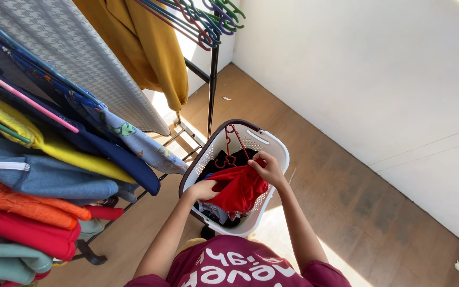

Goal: Hanging clothes on a laundry rack.

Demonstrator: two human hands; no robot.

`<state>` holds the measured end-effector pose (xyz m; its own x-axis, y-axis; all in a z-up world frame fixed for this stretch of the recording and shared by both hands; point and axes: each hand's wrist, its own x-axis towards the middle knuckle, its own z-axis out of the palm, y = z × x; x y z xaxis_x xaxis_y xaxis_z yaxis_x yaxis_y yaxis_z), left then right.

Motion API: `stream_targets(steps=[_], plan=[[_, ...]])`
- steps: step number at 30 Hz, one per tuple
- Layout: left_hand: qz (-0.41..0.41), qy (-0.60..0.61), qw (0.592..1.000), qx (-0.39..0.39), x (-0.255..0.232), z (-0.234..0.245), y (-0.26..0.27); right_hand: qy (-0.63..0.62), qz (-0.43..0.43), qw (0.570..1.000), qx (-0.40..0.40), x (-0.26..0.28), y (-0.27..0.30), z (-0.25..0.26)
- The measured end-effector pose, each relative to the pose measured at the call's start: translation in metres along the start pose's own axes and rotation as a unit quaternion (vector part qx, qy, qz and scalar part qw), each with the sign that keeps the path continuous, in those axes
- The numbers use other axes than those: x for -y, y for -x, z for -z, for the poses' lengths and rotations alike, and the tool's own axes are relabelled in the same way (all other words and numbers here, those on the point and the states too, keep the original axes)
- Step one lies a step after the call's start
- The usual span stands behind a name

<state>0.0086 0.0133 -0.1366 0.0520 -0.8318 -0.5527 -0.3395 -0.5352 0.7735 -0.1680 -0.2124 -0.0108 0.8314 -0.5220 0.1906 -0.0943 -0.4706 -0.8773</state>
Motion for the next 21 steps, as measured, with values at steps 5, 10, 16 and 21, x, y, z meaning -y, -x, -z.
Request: stream_targets(steps=[5, 10, 16, 21], plan=[[0.056, -0.239, 0.962, -0.122, -0.039, 0.004, -0.009, -0.020, -0.058, 0.989, 0.132, -0.051, 0.019, 0.017], [0.021, -0.316, 0.943, -0.102, -0.072, 0.000, -0.026, 0.154, 0.048, 0.961, 0.227, -0.010, 0.015, 0.014], [-0.024, -0.162, 0.983, -0.078, -0.102, 0.005, -0.008, 0.115, 0.055, 0.984, 0.128, -0.014, 0.003, -0.005], [-0.001, -0.160, 0.977, -0.138, -0.074, 0.005, -0.003, -0.029, -0.145, 0.986, 0.083, -0.071, -0.020, -0.003]])
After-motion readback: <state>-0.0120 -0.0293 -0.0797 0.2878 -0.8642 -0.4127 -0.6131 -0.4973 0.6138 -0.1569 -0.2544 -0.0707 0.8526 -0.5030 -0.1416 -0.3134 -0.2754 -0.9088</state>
